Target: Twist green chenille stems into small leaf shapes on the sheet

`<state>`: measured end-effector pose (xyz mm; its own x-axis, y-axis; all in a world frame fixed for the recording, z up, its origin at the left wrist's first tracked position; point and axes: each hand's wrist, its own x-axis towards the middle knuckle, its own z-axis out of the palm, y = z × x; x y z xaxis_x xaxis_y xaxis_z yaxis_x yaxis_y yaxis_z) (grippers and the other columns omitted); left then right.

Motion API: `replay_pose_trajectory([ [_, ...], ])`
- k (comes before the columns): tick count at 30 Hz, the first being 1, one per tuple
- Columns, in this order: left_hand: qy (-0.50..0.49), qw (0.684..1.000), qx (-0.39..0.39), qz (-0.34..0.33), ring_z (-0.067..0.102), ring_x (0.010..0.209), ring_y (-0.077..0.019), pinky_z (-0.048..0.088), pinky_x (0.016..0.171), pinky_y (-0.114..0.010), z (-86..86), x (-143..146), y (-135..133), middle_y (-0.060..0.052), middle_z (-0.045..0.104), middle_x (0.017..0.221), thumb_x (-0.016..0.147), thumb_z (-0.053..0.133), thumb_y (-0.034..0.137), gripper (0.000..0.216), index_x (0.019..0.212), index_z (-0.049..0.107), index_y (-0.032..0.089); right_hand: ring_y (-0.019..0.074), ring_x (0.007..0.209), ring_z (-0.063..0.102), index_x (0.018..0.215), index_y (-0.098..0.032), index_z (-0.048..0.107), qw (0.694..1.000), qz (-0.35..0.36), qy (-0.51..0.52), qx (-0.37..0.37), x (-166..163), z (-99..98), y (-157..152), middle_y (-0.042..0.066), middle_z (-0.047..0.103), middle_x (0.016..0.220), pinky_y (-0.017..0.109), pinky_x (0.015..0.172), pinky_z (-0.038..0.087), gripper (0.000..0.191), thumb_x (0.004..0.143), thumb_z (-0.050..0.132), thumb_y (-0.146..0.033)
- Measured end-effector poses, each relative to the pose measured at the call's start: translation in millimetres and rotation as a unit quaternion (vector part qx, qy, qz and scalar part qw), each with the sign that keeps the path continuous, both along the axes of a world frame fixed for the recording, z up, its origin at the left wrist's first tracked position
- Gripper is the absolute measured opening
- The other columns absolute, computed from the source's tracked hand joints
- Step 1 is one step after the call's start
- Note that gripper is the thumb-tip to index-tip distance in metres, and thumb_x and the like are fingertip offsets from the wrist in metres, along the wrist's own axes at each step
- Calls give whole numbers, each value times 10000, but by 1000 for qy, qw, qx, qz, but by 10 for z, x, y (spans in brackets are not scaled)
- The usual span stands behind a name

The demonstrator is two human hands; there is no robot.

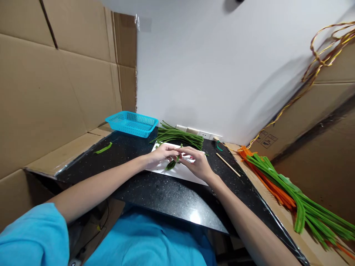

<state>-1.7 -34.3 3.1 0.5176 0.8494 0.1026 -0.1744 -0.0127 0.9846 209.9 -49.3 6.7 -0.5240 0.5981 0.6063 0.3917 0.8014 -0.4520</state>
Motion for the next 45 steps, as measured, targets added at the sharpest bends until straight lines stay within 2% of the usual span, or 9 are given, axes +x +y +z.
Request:
replay_pose_trajectory([
  [5,-30,998,-60,16,607,700,-103,450,656,-213,-12,25,-22,-49,692,804,730,849,239,204,876,775,118,235,969,742,1255,-314,776,999,-6,40,-3,-20,-24,-8,71,766,1150,380,821,631,298,975,701,-384],
  [10,-43,997,-55,18,641,709,-111,489,705,-229,-12,22,-28,-56,717,817,729,849,193,238,947,784,125,261,1068,743,1187,-303,809,998,-15,56,-4,-28,-25,-15,86,750,1239,415,885,638,259,953,729,-378],
  [14,-62,997,-51,11,652,719,-132,493,714,-255,-26,35,-21,-73,727,817,723,834,197,189,889,791,118,241,1009,760,1133,-297,824,993,1,109,-55,-64,-5,-43,85,751,1250,365,774,665,226,952,727,-391],
  [18,-78,996,-44,22,585,685,-119,456,680,-253,-24,40,-11,-74,705,768,684,837,177,133,784,795,100,231,909,771,1050,-266,836,979,-7,163,-120,-90,-3,-27,82,787,1174,343,725,650,202,915,776,-404],
  [24,-49,999,-8,0,488,629,-100,350,593,-243,-27,36,17,-88,702,757,706,882,282,247,860,841,94,204,734,734,867,-211,832,947,-2,244,-209,-67,-69,66,88,803,1039,336,626,630,227,800,877,-424],
  [32,-22,998,47,23,419,578,-89,255,551,-248,-34,54,14,-81,697,719,736,828,278,278,936,854,86,169,667,668,748,-190,804,926,-5,290,-243,-141,-16,9,97,786,973,306,571,563,277,740,914,-443],
  [36,16,996,89,20,455,565,-93,314,548,-246,42,28,-49,-65,704,698,791,761,263,181,826,839,103,134,599,589,699,-194,784,922,-5,305,-238,-169,8,-22,79,767,936,289,518,485,267,747,909,-425],
  [40,20,992,125,22,686,794,-174,514,751,-290,56,17,-71,-107,794,932,791,817,270,246,990,838,125,120,579,549,715,-197,775,919,-17,321,-229,-161,14,-23,59,749,923,273,494,436,272,743,905,-434],
  [45,58,967,220,113,733,839,-207,573,789,-322,-23,35,-69,-119,786,932,779,863,271,296,1013,780,111,104,515,497,728,-194,767,915,-39,318,-247,-143,-4,3,26,724,790,285,515,430,306,729,905,-467],
])
